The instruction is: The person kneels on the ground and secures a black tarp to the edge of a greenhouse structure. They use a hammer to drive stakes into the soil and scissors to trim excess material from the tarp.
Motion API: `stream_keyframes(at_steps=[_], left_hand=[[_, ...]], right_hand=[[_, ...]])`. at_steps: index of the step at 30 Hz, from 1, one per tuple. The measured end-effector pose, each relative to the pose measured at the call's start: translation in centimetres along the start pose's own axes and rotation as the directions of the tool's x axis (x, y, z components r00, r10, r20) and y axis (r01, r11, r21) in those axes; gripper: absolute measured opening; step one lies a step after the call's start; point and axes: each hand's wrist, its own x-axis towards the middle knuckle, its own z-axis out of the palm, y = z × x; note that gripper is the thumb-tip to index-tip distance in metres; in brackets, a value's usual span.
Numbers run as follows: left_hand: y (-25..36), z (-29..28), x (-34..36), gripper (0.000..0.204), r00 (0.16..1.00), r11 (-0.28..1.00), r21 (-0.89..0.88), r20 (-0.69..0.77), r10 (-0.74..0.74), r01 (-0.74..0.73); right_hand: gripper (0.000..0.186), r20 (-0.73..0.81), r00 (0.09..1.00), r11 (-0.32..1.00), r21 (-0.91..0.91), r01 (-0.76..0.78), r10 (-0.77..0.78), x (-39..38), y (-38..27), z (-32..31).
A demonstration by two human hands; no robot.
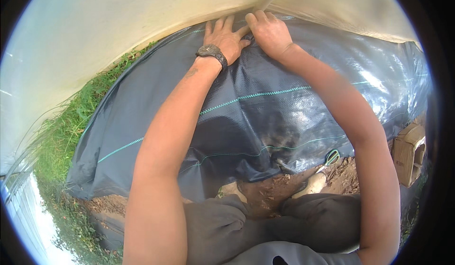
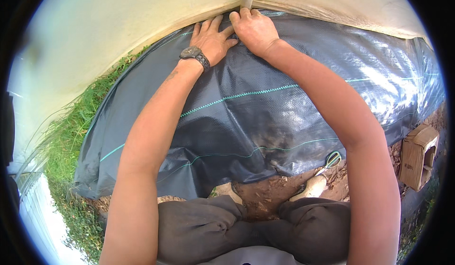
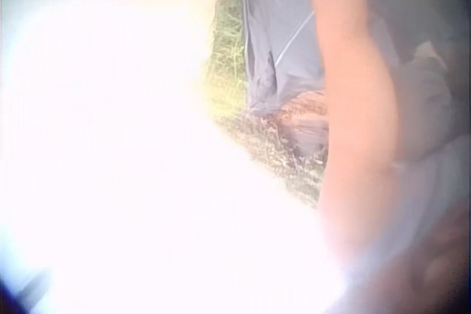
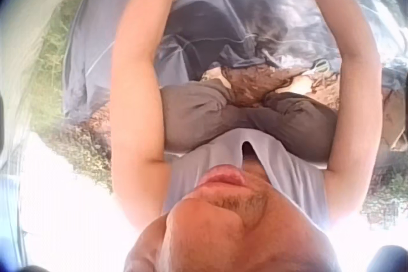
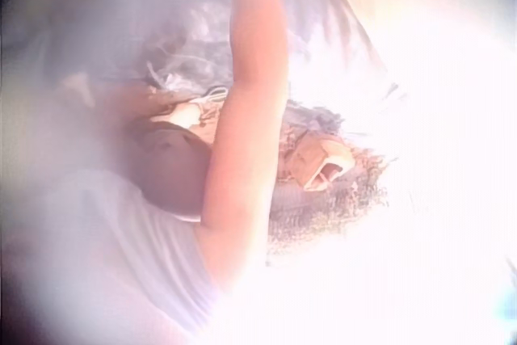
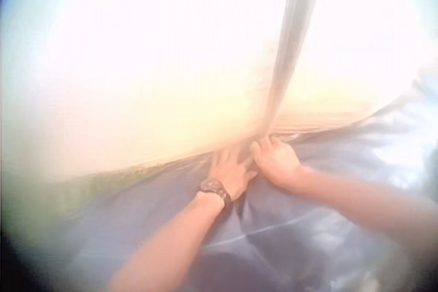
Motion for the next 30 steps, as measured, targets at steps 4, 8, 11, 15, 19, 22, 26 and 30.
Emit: stream_keyframes(at_steps=[4, 8, 11, 15, 19, 22, 26, 30], left_hand=[[1.0, 0.5, 0.3, 0.048, 0.978, 0.996, -0.058, -0.203, 0.053, -0.066], [1.1, 0.9, 0.4, 0.027, 0.950, 0.984, -0.157, -0.311, 0.029, -0.082], [1.7, 1.8, 3.0, 0.020, 0.905, 0.632, -0.767, -0.184, -0.383, 0.112], [1.0, 3.6, 4.4, 0.022, 0.914, 0.460, -0.875, -0.054, -0.401, 0.150], [2.4, 3.8, 4.4, 0.027, 0.899, 0.478, -0.868, -0.094, -0.429, 0.137], [0.8, 4.3, 4.1, 0.027, 0.916, 0.563, -0.824, -0.170, -0.362, 0.070], [1.1, 4.1, 3.9, 0.028, 0.900, 0.615, -0.782, -0.188, -0.394, 0.106], [1.0, 5.1, 4.9, 0.029, 0.849, 0.642, -0.763, -0.286, -0.444, 0.079]], right_hand=[[0.029, 0.087, 0.992, 0.991, 0.086, -0.100, 0.093, 1.3, -1.3, -0.5], [0.021, 0.071, 0.996, 0.986, 0.155, -0.066, 0.055, 0.9, -0.8, -0.4], [0.025, 0.101, 0.988, 0.976, 0.176, -0.130, 0.113, 1.1, -0.8, -0.8], [0.035, 0.073, 0.988, 0.961, 0.231, -0.150, 0.137, 0.9, -0.7, -1.6], [0.038, 0.161, 0.975, 0.918, 0.341, -0.201, 0.153, 0.6, -0.1, -1.8], [0.037, 0.285, 0.949, 0.858, 0.446, -0.255, 0.134, 1.3, -0.1, -3.5], [0.036, 0.426, 0.900, 0.824, 0.474, -0.311, 0.094, 1.5, 1.4, -5.7], [0.032, 0.346, 0.930, 0.840, 0.463, -0.282, 0.122, 0.4, 2.0, -4.8]])
